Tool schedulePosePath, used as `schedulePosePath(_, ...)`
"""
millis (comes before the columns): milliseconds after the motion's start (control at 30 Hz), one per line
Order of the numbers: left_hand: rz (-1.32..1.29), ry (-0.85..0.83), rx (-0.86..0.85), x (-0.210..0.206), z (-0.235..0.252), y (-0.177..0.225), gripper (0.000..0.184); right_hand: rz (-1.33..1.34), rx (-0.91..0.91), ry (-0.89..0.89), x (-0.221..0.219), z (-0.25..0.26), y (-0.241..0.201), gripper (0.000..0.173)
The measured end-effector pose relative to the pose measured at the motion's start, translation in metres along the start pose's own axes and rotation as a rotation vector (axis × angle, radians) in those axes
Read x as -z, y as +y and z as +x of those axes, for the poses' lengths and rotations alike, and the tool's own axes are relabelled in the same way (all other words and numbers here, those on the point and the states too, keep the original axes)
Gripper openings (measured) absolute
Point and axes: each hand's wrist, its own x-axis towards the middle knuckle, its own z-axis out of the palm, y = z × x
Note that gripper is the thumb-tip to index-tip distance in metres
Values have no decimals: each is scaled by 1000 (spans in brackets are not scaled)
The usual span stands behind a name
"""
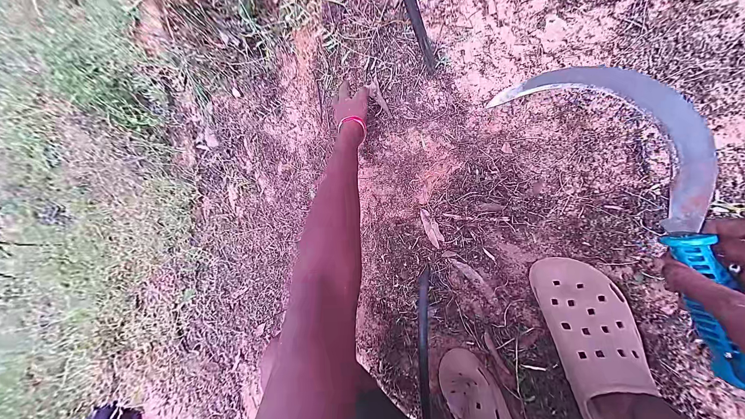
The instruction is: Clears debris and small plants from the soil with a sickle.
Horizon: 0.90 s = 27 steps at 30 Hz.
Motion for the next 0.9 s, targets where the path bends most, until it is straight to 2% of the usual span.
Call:
schedulePosePath(67,43,-52,-54,-32,-14,21,65,-9,15,8,-1,-2,-2,55)
schedulePosePath(133,162,-107,-122,-58,-57,35,66,-9,40,17,-3,-6,1,53)
schedulePosePath(233,191,-264,-303,-64,-104,32,57,-5,37,37,-3,-9,3,51)
schedulePosePath(267,145,-302,-345,-58,-105,29,52,-11,30,43,-2,-10,4,51)
schedulePosePath(333,167,-222,-341,-44,-90,31,51,-11,12,43,2,-11,5,52)
schedulePosePath(400,200,-78,-228,-37,-58,33,58,-7,-13,39,5,-12,6,53)
schedulePosePath(500,224,-54,-78,-51,-33,38,77,12,-48,53,9,-14,8,57)
schedulePosePath(667,363,-171,-174,-63,-79,35,68,33,-48,79,-5,-14,5,56)
schedulePosePath(833,307,-406,-380,-62,-128,-14,64,9,60,74,-21,-12,-14,52)
schedulePosePath(900,202,-394,-424,-50,-132,-19,46,-9,100,72,-21,-10,-13,52)
